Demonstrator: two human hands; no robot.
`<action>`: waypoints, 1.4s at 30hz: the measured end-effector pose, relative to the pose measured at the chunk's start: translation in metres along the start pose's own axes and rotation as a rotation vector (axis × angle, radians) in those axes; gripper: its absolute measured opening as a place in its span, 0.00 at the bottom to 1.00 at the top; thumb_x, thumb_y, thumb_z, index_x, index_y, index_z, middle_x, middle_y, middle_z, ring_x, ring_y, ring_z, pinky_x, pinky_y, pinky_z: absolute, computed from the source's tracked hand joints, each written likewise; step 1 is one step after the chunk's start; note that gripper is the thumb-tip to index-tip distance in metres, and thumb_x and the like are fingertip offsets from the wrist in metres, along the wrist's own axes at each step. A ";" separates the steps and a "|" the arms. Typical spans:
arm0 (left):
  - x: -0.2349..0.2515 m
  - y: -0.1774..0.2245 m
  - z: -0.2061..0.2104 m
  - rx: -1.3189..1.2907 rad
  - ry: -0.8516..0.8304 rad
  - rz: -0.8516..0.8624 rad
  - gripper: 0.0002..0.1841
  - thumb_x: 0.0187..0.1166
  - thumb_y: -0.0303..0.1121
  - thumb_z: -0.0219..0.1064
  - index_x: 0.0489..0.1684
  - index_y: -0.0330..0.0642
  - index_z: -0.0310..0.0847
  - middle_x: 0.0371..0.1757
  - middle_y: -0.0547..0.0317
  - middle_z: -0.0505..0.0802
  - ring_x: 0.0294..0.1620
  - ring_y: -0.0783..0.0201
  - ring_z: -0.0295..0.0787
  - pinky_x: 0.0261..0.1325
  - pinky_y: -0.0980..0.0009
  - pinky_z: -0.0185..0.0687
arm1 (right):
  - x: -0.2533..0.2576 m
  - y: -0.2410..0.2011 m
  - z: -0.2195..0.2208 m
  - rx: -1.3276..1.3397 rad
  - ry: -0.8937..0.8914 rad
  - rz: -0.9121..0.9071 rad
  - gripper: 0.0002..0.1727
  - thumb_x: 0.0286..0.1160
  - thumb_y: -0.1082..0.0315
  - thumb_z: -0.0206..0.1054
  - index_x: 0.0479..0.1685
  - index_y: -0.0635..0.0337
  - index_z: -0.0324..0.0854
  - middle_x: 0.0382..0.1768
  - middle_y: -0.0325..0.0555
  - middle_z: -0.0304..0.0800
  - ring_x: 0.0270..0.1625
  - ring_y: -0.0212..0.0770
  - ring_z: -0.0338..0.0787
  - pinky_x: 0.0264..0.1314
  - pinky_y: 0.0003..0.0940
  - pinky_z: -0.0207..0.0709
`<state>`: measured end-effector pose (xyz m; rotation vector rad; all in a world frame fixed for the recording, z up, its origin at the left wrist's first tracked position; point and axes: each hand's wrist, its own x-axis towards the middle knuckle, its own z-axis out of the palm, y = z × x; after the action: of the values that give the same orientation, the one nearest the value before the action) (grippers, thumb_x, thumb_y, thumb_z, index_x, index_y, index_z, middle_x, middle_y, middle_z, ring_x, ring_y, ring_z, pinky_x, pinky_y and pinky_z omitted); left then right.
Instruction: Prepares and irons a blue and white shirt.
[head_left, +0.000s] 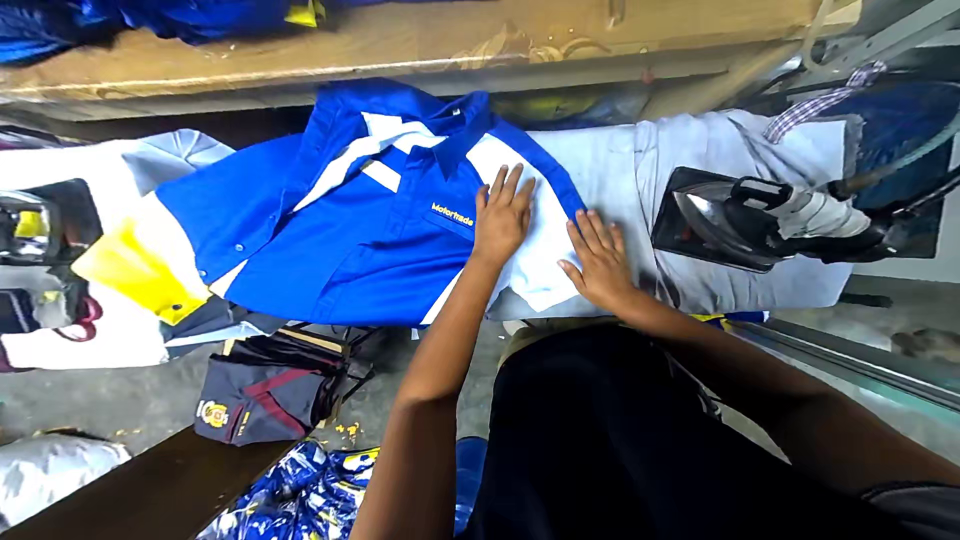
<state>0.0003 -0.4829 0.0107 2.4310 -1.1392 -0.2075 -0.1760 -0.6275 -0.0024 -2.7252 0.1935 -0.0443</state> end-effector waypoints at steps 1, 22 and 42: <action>0.016 -0.011 0.006 0.036 -0.009 0.022 0.22 0.91 0.38 0.54 0.80 0.44 0.78 0.89 0.46 0.73 0.91 0.40 0.61 0.84 0.31 0.52 | -0.010 0.002 0.003 -0.008 -0.015 0.003 0.39 0.90 0.43 0.47 0.89 0.63 0.64 0.91 0.60 0.60 0.94 0.62 0.58 0.89 0.72 0.47; -0.065 -0.048 -0.041 -0.048 0.266 -0.464 0.26 0.90 0.41 0.55 0.79 0.32 0.74 0.87 0.33 0.70 0.90 0.33 0.58 0.83 0.29 0.52 | -0.019 0.120 -0.192 -0.071 -0.112 0.354 0.37 0.80 0.53 0.70 0.82 0.68 0.70 0.81 0.75 0.70 0.83 0.79 0.67 0.76 0.84 0.54; 0.003 -0.101 -0.117 -0.153 0.017 -0.365 0.27 0.84 0.46 0.66 0.68 0.28 0.83 0.80 0.24 0.75 0.83 0.23 0.64 0.78 0.23 0.51 | 0.073 -0.007 -0.203 0.163 -0.181 0.605 0.35 0.86 0.43 0.63 0.65 0.73 0.79 0.49 0.79 0.87 0.56 0.80 0.86 0.58 0.80 0.72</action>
<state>0.1085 -0.3901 0.0689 2.4768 -0.6381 -0.3705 -0.1150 -0.7115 0.1867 -2.3830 0.9021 0.3393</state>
